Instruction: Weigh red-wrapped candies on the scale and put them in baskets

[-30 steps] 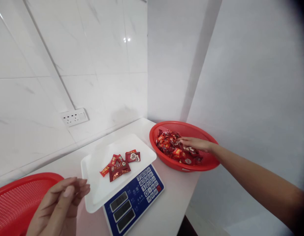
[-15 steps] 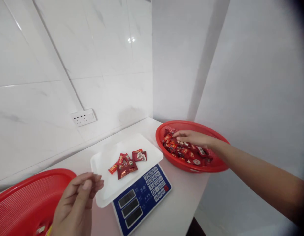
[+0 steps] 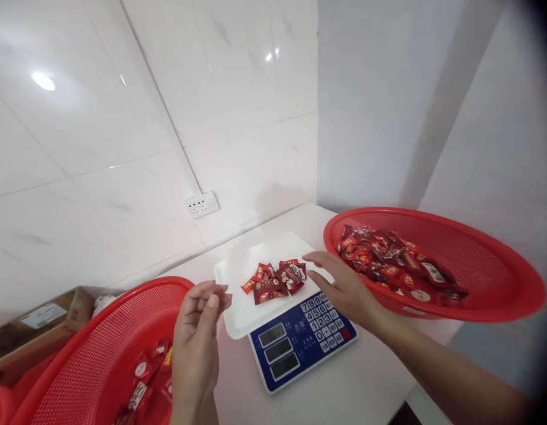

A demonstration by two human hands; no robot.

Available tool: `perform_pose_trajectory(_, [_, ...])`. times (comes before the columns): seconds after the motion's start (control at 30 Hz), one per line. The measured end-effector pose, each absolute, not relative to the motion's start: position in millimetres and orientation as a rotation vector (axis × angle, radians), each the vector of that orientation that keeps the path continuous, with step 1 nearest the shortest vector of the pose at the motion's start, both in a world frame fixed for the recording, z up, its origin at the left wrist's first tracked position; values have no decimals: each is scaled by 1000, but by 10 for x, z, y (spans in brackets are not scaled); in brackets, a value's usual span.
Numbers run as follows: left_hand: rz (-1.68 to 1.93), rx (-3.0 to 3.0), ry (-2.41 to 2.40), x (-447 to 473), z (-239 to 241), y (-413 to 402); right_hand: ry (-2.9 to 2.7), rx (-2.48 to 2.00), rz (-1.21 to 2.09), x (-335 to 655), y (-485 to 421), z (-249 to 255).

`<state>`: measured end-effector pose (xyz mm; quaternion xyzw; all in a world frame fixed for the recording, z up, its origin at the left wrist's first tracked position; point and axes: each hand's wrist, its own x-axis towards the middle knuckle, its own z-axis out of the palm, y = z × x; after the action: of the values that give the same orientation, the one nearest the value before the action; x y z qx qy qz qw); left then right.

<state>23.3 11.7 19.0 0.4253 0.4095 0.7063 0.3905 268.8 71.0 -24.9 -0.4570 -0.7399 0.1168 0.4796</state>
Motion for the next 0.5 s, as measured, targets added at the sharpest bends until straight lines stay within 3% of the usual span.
perform_pose_trajectory(0.13, [1989, 1026, 1007, 219, 268, 89, -1608, -1167, 185, 2897, 228, -744])
perform_pose_trajectory(0.3, [1991, 1143, 1161, 183, 313, -59, -1421, -1436, 513, 3122, -33, -1264])
perform_pose_trajectory(0.4, [1760, 1375, 1571, -40, 237, -148, -1337, -1493, 743, 3190, -17, -1406])
perform_pose_trajectory(0.5, [1216, 1717, 2242, -544, 148, -204, -1260, -1464, 843, 3225, 22, -1440])
